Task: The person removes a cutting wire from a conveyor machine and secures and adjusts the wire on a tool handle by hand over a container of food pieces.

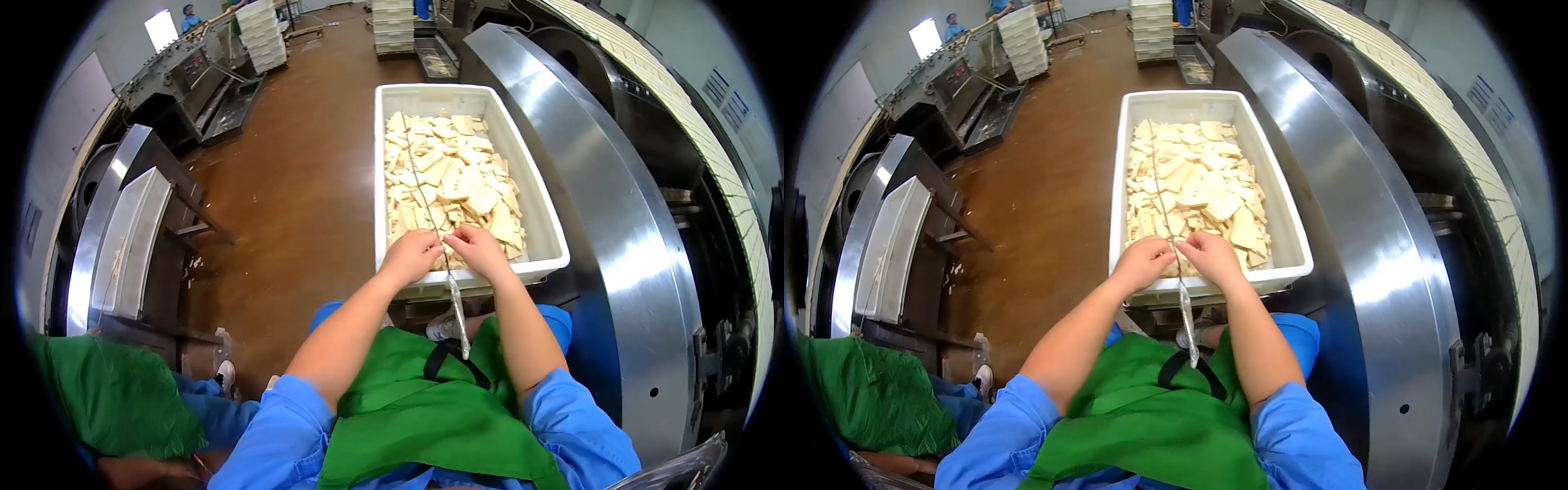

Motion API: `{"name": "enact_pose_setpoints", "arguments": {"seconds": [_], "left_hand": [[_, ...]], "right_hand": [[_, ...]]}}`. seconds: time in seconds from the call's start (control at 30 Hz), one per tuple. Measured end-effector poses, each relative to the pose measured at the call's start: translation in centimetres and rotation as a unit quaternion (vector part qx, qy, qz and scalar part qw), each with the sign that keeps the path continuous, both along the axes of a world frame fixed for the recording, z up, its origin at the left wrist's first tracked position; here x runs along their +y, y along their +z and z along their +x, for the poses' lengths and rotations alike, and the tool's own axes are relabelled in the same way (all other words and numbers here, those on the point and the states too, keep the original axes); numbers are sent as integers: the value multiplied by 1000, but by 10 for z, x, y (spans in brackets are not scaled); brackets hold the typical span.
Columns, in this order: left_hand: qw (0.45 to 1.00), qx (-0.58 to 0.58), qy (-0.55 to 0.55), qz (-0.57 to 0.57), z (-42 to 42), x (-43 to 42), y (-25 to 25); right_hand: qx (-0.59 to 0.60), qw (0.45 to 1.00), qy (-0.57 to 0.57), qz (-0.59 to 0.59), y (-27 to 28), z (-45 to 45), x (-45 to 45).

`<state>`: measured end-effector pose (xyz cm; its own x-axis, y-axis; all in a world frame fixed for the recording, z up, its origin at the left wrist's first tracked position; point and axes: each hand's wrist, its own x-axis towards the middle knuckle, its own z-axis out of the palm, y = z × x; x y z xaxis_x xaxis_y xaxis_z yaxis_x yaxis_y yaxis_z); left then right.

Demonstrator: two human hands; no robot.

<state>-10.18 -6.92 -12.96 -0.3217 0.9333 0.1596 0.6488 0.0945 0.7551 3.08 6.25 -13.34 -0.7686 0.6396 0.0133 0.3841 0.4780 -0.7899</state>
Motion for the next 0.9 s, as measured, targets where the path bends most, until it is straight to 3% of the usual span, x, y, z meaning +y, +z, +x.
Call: {"name": "enact_pose_setpoints", "arguments": {"seconds": [0.23, 0.43, 0.5, 0.73, 0.8, 0.9], "left_hand": [[999, 35, 35, -1, 1, 0, 1], [996, -7, 55, -63, 4, -4, 12], [988, -5, 62, -143, 5, -3, 20], [995, -22, 81, -57, -3, 4, -2], [997, 28, 75, 19, -7, 7, -23], [994, -68, 88, 5, -11, 8, -37]], "right_hand": [[-10, 1000, 9, -12, 7, 2, -6], [-9, 999, 24, -27, -2, 2, -4], [-4, 1000, 24, -13, 1, 1, -3], [-26, 999, 39, -23, 0, 1, -4], [-55, 997, 51, 23, 6, -1, -5], [-31, 997, 67, 12, -12, -3, 1]]}}
